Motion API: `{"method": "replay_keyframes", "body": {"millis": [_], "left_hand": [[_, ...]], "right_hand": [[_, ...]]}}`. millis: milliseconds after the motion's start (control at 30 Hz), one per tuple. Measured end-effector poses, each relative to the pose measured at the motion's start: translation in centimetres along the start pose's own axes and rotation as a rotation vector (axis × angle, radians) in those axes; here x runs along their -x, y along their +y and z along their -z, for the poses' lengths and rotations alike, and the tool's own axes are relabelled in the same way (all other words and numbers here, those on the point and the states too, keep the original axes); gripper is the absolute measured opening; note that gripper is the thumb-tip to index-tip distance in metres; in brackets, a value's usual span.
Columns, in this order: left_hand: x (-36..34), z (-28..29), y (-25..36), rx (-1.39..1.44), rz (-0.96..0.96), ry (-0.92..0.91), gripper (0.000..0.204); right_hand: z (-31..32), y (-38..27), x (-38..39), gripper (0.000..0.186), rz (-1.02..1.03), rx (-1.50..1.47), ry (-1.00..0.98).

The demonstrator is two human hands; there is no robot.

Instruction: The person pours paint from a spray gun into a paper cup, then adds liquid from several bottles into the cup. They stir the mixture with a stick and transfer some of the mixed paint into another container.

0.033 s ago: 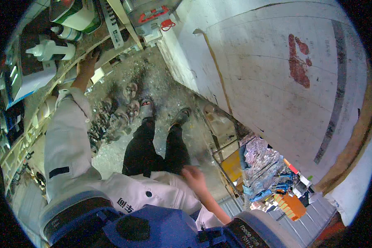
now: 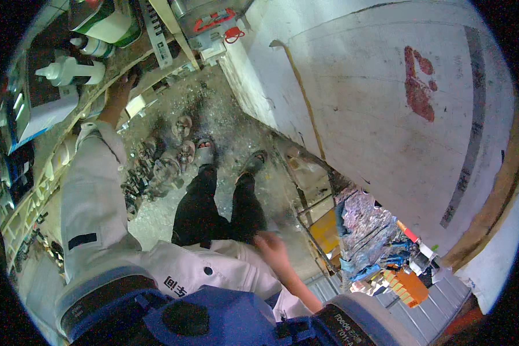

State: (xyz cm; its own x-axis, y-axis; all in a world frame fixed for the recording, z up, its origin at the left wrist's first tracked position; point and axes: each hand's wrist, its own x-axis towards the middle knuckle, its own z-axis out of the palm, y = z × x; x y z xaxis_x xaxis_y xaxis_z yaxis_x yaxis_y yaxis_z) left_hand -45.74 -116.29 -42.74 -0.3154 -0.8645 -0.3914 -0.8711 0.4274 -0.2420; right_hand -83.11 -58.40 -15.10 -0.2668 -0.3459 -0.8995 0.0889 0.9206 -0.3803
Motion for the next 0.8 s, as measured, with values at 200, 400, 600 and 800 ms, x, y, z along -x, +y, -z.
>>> {"method": "replay_keyframes", "body": {"millis": [200,400,600,800], "left_hand": [[-4.8,-4.8,-3.6,0.684,0.115,0.01,0.07],[-4.1,-5.6,-3.8,0.891,0.146,-0.049,0.067],[0.1,-1.0,-0.4,-0.304,-0.285,-0.117,0.067],[16.6,9.8,10.5,0.538,-0.601,0.036,0.064]], "right_hand": [[-0.1,-0.1,0.1,0.035,-0.064,0.072,0.016],[0.9,0.0,-0.2,0.041,0.016,0.128,0.008],[0.2,-1.4,0.5,0.037,-0.004,0.203,-0.01],[-0.8,-8.3,2.8,0.066,0.284,0.391,0.017]]}}
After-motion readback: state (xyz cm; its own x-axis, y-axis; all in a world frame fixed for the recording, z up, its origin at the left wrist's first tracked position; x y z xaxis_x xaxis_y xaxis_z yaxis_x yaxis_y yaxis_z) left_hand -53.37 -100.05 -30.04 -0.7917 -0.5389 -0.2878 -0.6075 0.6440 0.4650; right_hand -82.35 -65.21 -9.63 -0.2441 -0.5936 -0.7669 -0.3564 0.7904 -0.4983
